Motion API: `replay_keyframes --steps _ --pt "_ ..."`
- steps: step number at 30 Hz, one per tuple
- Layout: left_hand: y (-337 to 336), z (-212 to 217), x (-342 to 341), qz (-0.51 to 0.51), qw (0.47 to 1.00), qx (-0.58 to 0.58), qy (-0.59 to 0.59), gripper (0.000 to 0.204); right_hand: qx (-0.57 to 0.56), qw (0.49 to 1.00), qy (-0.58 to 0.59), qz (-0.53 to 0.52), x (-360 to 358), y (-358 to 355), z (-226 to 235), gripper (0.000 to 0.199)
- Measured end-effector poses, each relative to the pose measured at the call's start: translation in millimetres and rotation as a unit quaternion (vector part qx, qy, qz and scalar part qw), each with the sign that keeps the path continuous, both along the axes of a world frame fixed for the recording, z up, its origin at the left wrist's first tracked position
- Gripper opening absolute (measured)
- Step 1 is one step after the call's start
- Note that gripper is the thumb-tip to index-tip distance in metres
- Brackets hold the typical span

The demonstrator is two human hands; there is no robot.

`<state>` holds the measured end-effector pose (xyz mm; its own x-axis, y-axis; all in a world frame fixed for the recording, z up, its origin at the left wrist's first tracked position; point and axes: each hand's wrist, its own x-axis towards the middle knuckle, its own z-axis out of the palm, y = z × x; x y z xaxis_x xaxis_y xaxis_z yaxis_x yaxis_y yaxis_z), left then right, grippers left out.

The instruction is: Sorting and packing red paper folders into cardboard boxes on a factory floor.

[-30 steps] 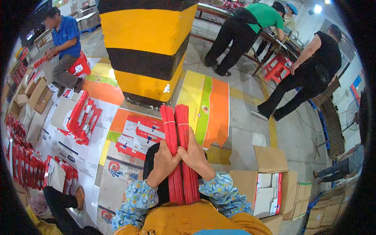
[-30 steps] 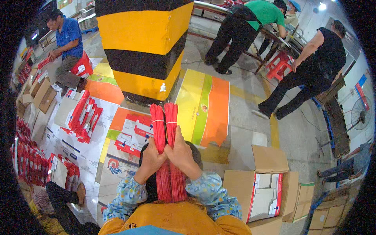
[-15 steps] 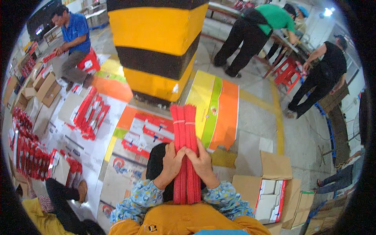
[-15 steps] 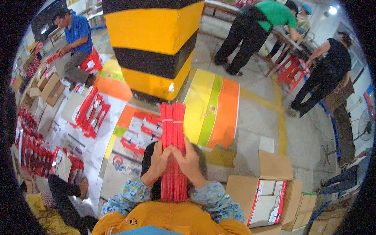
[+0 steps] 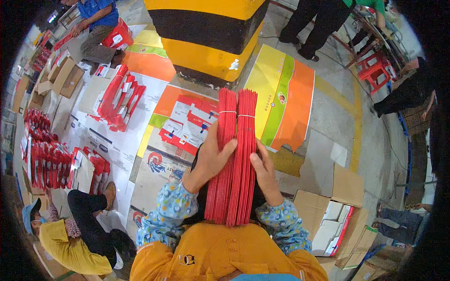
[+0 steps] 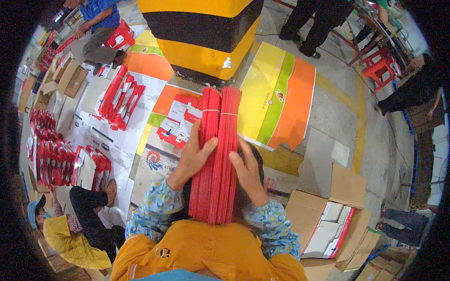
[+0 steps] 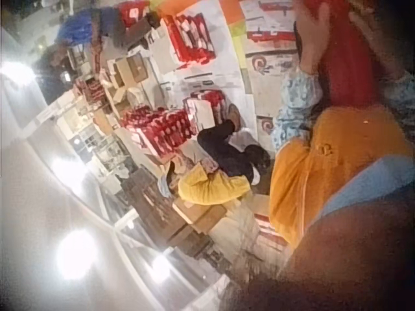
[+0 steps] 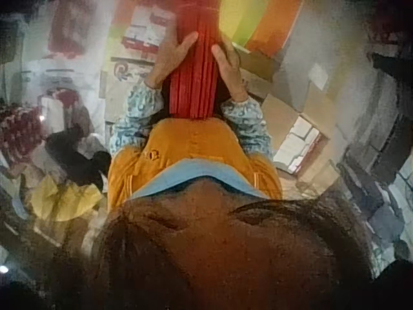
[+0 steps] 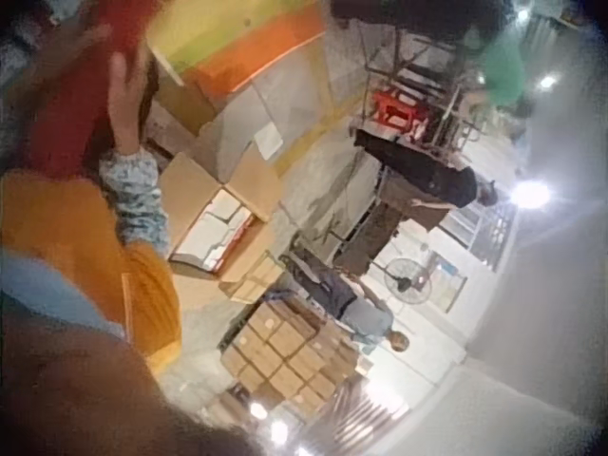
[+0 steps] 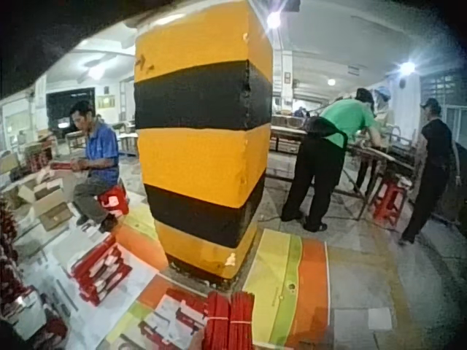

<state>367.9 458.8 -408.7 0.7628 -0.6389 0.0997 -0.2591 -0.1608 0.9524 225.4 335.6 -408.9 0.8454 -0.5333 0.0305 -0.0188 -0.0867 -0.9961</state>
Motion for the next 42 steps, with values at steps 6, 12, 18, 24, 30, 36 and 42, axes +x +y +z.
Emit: replay_keyframes --steps 6,12,18,24,30,36,42 --pt "-32.1 14.1 40.7 0.047 0.997 0.009 -0.058 0.072 0.072 0.996 0.004 -0.052 62.1 -30.2 5.9 0.040" --pt "-56.4 -1.7 64.8 0.107 0.988 0.068 -0.093 0.069 0.059 0.994 0.019 -0.087 105.3 -49.4 -3.2 0.045" --pt "-53.9 -3.4 61.5 0.115 0.980 0.048 -0.158 0.079 0.001 0.993 0.005 -0.120 119.2 -61.7 -15.8 0.038" --pt "-5.3 8.5 3.0 0.029 0.994 -0.008 -0.106 0.083 0.113 0.988 -0.028 -0.099 29.6 -3.5 -6.7 0.039" --pt "10.9 30.2 -37.5 -0.023 0.969 0.183 -0.162 0.099 0.236 0.963 -0.130 0.001 -20.8 36.9 5.6 0.059" --pt "-4.0 34.0 -41.9 -0.020 0.974 0.187 -0.122 0.105 0.147 0.985 -0.047 0.078 -38.6 22.5 -18.6 0.065" --pt "-1.0 25.5 -39.6 0.002 0.981 0.163 -0.104 0.100 0.166 0.981 -0.033 0.090 -38.6 22.4 -12.8 0.065"
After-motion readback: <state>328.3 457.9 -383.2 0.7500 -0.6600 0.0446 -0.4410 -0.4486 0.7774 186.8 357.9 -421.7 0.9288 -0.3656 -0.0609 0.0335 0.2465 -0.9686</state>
